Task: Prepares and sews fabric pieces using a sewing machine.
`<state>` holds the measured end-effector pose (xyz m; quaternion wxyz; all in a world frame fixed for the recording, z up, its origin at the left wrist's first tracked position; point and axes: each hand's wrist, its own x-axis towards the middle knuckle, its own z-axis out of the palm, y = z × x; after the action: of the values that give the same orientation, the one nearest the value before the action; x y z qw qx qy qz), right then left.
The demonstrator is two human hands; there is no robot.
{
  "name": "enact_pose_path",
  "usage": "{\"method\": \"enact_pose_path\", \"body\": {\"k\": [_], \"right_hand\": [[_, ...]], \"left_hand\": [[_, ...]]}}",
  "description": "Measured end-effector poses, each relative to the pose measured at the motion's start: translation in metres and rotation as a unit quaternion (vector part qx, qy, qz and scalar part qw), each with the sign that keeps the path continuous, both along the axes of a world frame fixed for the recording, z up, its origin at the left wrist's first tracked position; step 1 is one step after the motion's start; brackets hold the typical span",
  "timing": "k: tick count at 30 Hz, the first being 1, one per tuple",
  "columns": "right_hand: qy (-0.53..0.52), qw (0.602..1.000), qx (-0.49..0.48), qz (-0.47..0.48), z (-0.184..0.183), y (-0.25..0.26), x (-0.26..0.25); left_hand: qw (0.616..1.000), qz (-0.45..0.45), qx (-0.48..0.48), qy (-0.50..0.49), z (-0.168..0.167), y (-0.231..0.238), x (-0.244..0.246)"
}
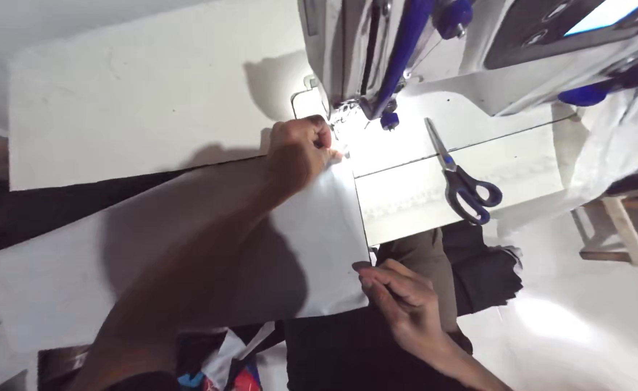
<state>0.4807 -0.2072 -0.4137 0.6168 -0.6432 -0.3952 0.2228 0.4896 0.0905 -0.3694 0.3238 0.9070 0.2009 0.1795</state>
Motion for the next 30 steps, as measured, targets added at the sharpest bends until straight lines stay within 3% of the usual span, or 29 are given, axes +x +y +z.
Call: {"method": "enact_pose_path", "body": {"k": [8, 16, 22, 25, 30], "right_hand": [[0.007, 1.000, -0.018, 0.017, -0.007, 0.003, 0.021], [-0.026, 0.999, -0.032, -0.015, 0.000, 0.018, 0.033], [-0.079, 0.994, -0.073, -0.014, 0.004, 0.019, 0.038], [-0.112, 0.989, -0.097, -0.009, 0.009, 0.019, 0.037], [-0.193, 0.968, -0.159, 0.014, 0.022, 0.017, 0.046]], "left_hand": [[0.993, 0.004, 0.076, 0.094, 0.008, 0.013, 0.011], [0.987, 0.080, 0.037, 0.131, 0.026, 0.016, 0.022], [0.990, 0.071, 0.030, 0.121, 0.024, 0.020, 0.025], [0.991, 0.036, 0.074, 0.106, 0.013, 0.022, 0.022], [0.970, -0.100, 0.191, 0.111, 0.010, 0.019, 0.012]]}}
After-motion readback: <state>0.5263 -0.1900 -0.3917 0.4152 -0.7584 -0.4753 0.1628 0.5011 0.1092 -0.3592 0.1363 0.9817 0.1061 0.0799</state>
